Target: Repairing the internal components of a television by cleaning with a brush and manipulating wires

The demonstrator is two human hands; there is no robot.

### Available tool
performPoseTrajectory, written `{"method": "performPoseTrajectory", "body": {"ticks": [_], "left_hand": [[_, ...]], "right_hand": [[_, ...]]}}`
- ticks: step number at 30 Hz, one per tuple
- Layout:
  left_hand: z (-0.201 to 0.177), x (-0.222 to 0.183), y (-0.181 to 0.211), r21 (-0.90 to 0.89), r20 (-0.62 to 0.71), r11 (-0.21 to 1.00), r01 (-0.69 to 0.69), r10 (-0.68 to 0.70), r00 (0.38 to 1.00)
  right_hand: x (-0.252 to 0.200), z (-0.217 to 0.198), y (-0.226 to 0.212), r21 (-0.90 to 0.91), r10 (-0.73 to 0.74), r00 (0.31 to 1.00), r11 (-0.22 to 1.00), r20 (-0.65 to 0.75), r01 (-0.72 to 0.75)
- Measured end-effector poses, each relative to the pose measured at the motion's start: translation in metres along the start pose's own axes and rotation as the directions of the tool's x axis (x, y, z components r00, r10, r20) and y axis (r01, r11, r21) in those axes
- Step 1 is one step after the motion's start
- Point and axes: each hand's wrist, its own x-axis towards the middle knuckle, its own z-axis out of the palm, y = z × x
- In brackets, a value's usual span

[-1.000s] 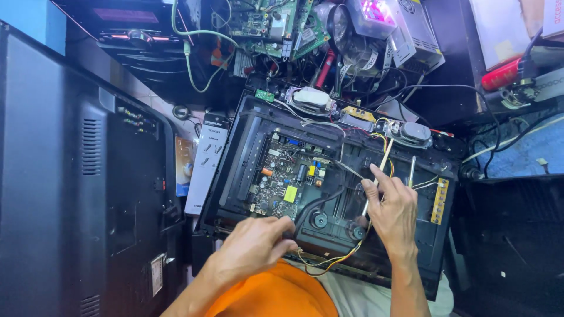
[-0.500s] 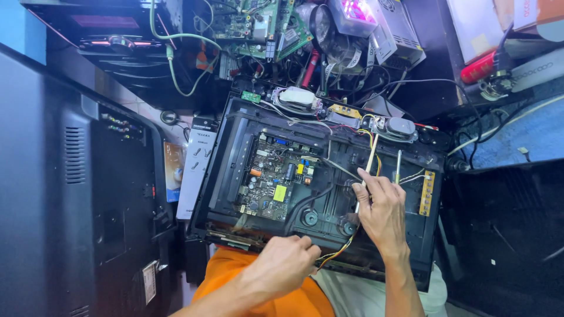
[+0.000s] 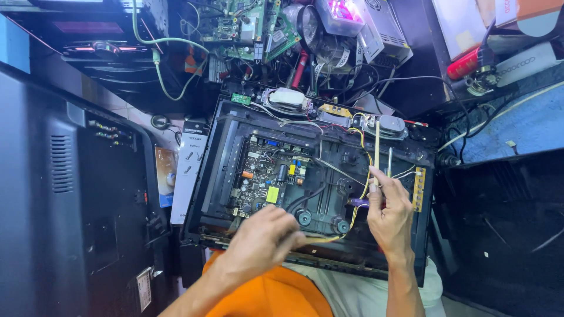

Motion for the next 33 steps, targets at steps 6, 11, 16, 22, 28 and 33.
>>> {"method": "performPoseTrajectory", "body": {"ticks": [6, 11, 16, 22, 28, 33], "left_hand": [[-0.001, 0.004, -0.01, -0.039, -0.134, 0.998, -0.056, 0.05, 0.99], [0.006, 0.002, 0.002, 0.003, 0.082, 0.989, -0.15, 0.149, 0.985], [0.007, 0.006, 0.019, -0.102, 0.059, 0.966, -0.237, 0.243, 0.968], [0.001, 0.008, 0.018, -0.156, -0.179, 0.953, -0.261, 0.232, 0.956], [0.016, 0.015, 0.017, -0.187, -0.186, 0.937, -0.295, 0.261, 0.947], [0.046, 0.021, 0.016, 0.338, -0.2, 0.876, -0.344, 0.424, 0.883]], "right_hand": [[-0.012, 0.002, 0.021, -0.153, -0.076, 0.996, 0.986, -0.038, 0.069], [-0.023, -0.006, 0.028, -0.143, -0.065, 0.997, 0.988, -0.042, 0.059], [-0.025, -0.012, 0.024, -0.165, -0.119, 0.993, 0.979, -0.003, 0.117], [-0.03, -0.01, 0.023, -0.306, -0.066, 0.979, 0.944, 0.193, 0.124], [-0.029, -0.007, 0.03, -0.317, -0.106, 0.981, 0.936, 0.16, 0.153], [-0.029, -0.011, 0.026, -0.233, -0.129, 0.985, 0.96, 0.116, 0.153]]}}
